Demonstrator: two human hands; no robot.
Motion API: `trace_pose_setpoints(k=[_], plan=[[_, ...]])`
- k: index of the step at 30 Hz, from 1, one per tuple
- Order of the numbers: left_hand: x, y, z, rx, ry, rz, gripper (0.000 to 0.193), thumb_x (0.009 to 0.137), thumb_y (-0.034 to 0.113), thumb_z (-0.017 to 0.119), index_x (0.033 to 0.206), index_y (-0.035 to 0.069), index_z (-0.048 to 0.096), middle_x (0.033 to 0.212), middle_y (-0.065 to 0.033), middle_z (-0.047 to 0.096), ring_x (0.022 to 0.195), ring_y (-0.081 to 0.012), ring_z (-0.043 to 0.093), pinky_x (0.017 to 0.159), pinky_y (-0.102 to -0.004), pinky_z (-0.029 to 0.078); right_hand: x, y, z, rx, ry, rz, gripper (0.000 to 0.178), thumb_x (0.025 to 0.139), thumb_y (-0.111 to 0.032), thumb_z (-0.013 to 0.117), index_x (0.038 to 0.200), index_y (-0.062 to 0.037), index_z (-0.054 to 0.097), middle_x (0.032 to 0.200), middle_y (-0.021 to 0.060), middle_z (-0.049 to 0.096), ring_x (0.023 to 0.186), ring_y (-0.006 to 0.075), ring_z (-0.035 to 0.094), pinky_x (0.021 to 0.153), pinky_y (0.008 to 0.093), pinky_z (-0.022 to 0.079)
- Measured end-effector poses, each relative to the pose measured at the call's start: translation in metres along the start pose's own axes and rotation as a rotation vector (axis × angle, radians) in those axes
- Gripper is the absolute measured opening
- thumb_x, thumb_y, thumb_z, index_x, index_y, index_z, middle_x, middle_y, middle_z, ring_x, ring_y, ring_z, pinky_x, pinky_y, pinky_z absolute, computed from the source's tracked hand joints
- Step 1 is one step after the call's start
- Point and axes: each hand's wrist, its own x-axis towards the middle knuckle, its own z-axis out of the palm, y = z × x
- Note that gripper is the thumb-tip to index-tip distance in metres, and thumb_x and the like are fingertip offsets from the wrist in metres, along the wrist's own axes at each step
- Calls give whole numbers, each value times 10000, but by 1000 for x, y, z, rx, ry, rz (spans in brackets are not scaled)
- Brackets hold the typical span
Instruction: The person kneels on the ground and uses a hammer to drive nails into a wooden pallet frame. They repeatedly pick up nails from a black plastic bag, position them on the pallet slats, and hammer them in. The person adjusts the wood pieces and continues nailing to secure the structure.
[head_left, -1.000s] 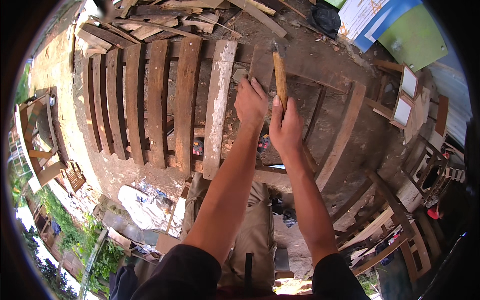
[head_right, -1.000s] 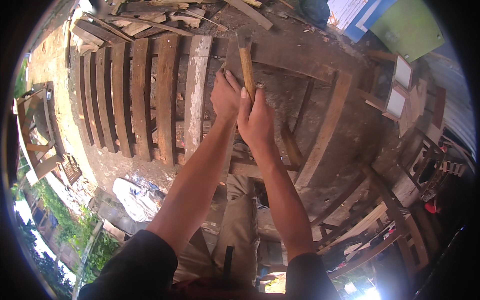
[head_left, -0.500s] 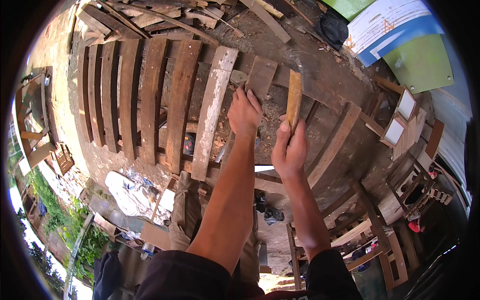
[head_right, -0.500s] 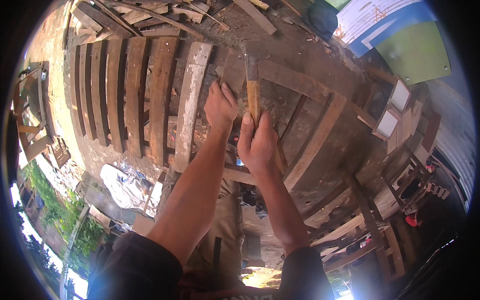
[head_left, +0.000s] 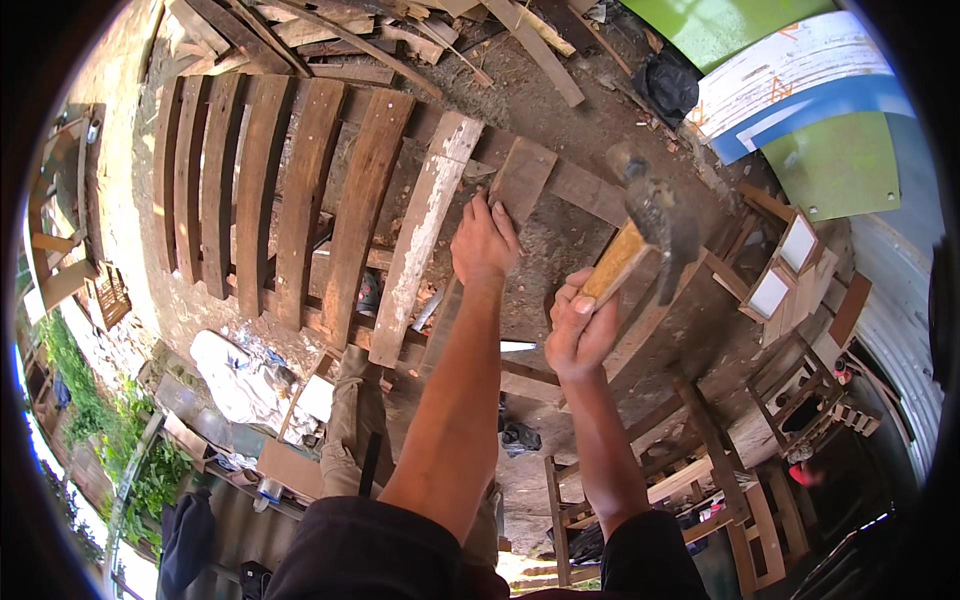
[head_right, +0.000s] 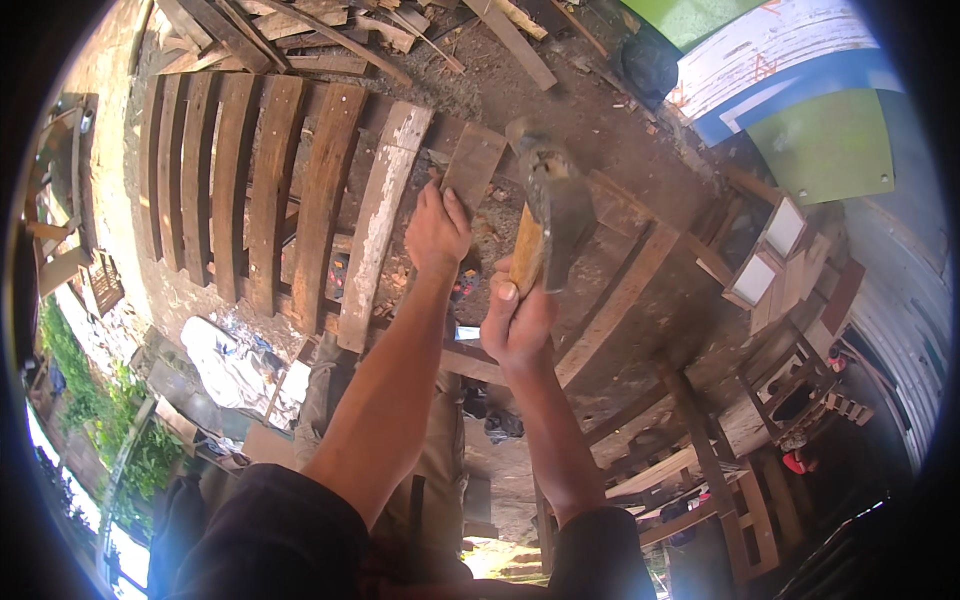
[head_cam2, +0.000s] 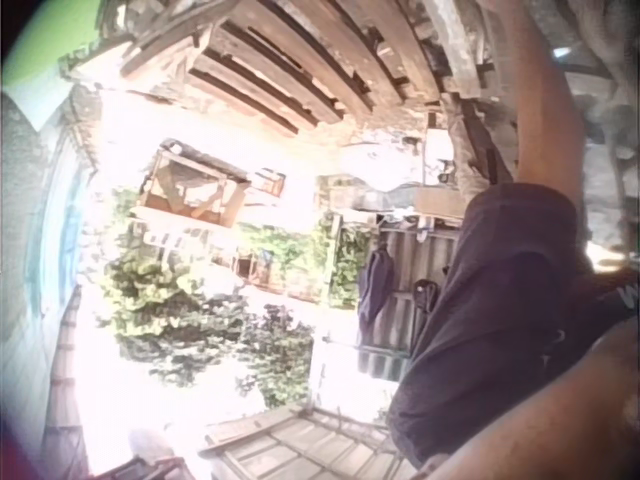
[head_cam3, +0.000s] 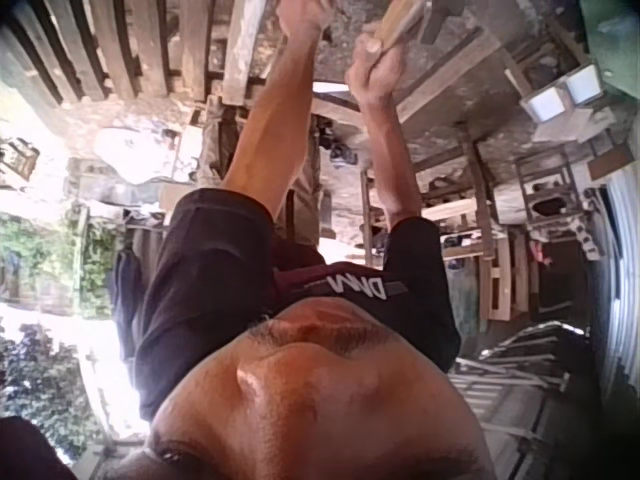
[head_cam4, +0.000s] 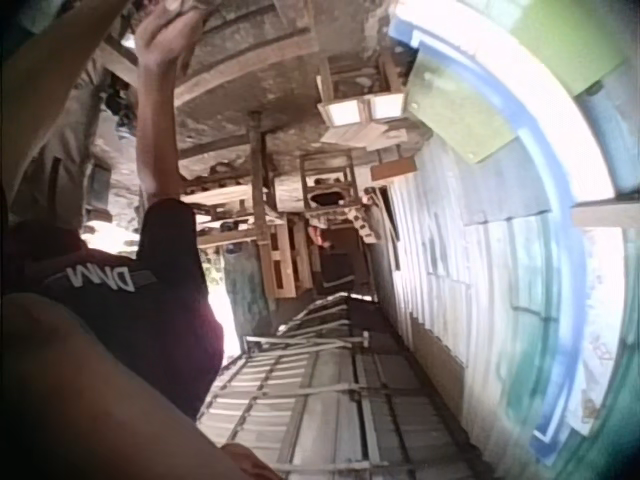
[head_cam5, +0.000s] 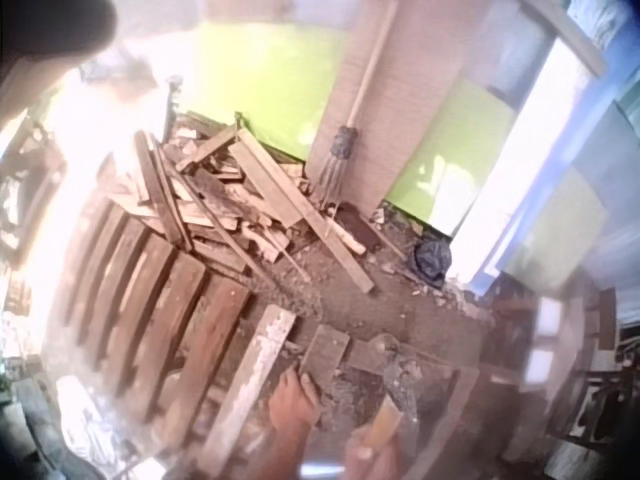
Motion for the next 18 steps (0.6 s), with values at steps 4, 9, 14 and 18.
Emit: trace_pose_setpoints(k=[4, 9, 14, 18], plan=[[-1, 2, -1, -13, 8, -1, 402, 1016, 303, 405, 1307, 47, 513, 1176, -205, 617, 993, -414, 641, 842, -494, 523, 7, 30, -3, -396, -229, 292, 361, 1072, -344, 430, 1007, 1, 513, 682, -22, 483, 541, 58, 437, 479, 224, 344], [0, -2, 0, -18, 6, -8, 398, 1012, 295, 409, 1304, 48, 520, 1168, -199, 622, 996, -412, 641, 839, -490, 524, -5, -6, -5, -93, -32, 26, 355, 1072, -317, 420, 1008, 26, 485, 668, -26, 448, 526, 67, 387, 467, 220, 310], [-1, 2, 1, -9, 12, -3, 394, 1008, 292, 417, 1301, 50, 520, 1163, -203, 621, 983, -411, 644, 830, -494, 525, 0, 52, -1, -370, -142, 44, 337, 1074, -306, 425, 980, 14, 469, 659, -11, 428, 500, 102, 357, 462, 266, 326], [0, -1, 2, -20, 27, -4, 381, 1008, 295, 422, 1282, 51, 525, 1150, -204, 622, 970, -412, 644, 818, -499, 525, -10, 42, -4, -226, -24, 195, 341, 1075, -325, 434, 972, -1, 463, 674, -28, 404, 497, 92, 344, 453, 241, 305]])
